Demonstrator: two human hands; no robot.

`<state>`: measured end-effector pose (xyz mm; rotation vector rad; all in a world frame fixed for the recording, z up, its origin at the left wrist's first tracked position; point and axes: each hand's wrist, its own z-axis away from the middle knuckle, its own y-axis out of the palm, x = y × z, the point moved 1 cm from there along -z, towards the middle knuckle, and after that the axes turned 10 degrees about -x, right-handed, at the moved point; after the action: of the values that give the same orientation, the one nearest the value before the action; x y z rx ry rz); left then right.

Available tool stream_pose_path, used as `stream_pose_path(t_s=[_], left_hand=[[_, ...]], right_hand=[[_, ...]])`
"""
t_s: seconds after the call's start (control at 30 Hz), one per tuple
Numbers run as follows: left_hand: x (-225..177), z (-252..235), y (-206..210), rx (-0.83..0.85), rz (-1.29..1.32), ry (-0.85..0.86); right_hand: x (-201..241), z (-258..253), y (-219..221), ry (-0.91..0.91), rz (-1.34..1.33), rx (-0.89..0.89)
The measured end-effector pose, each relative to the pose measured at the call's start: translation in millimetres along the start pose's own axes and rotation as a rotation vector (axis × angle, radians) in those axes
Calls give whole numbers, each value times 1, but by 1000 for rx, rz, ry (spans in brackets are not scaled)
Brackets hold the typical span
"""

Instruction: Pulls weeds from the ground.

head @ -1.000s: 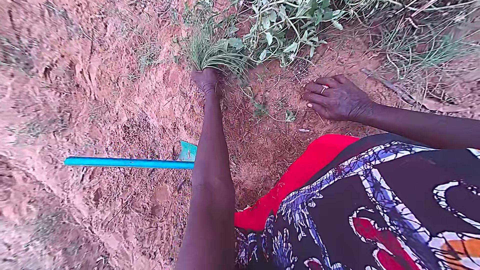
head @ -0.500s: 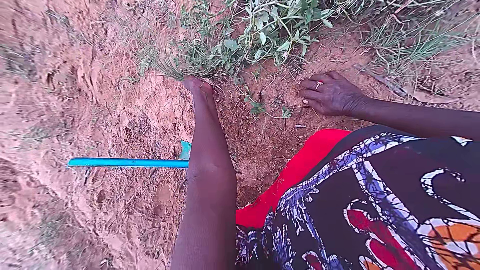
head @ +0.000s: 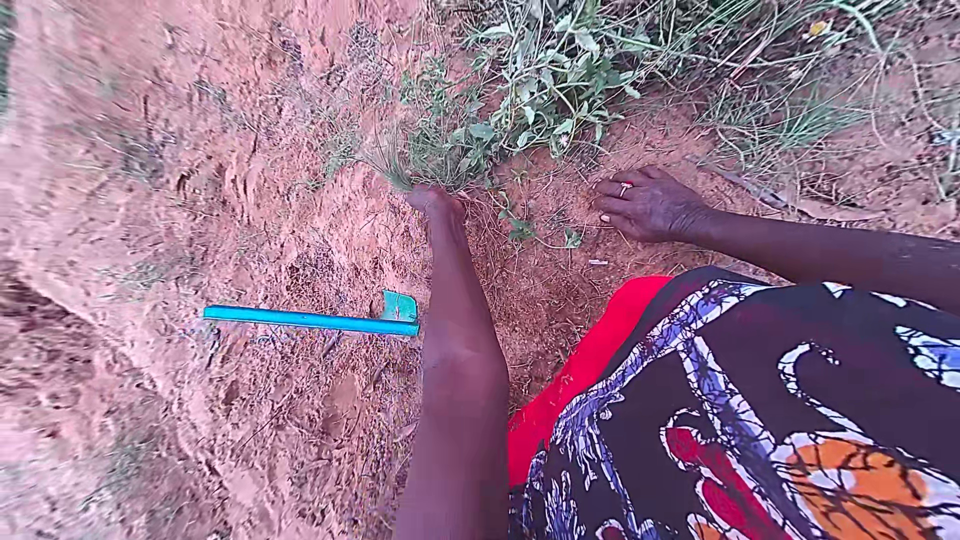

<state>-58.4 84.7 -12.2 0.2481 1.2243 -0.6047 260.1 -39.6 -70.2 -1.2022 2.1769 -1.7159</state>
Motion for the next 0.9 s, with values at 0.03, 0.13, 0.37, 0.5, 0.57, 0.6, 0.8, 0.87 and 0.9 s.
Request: stream_pose_path(t_s=[0.03, 0.13, 0.37, 0.5, 0.57, 0.6, 0.8, 0.87, 0.9], left_hand=[[4, 17, -6, -11, -4, -14], [40, 66, -63, -74, -244, 81], [59, 97, -149, -101, 81, -54], [55, 95, -164, -153, 142, -162], [63, 110, -166, -93, 135, -207], [68, 123, -162, -64, 112, -211], [71, 182, -139, 328, 157, -385], [69, 187, -141, 357, 168, -458], [68, 188, -142, 354, 157, -478]], right_hand=[[-1, 0, -1, 0, 10, -3], [4, -1, 0, 17, -3, 36], [4, -2, -3, 46, -12, 49], [24, -16, 0, 224, -80, 1], [49, -28, 0, 217, -126, -39], [65, -35, -3, 194, -196, -29], [140, -64, -13, 360, -673, 484], [138, -61, -13, 504, -772, 567], [137, -58, -12, 523, -769, 579]])
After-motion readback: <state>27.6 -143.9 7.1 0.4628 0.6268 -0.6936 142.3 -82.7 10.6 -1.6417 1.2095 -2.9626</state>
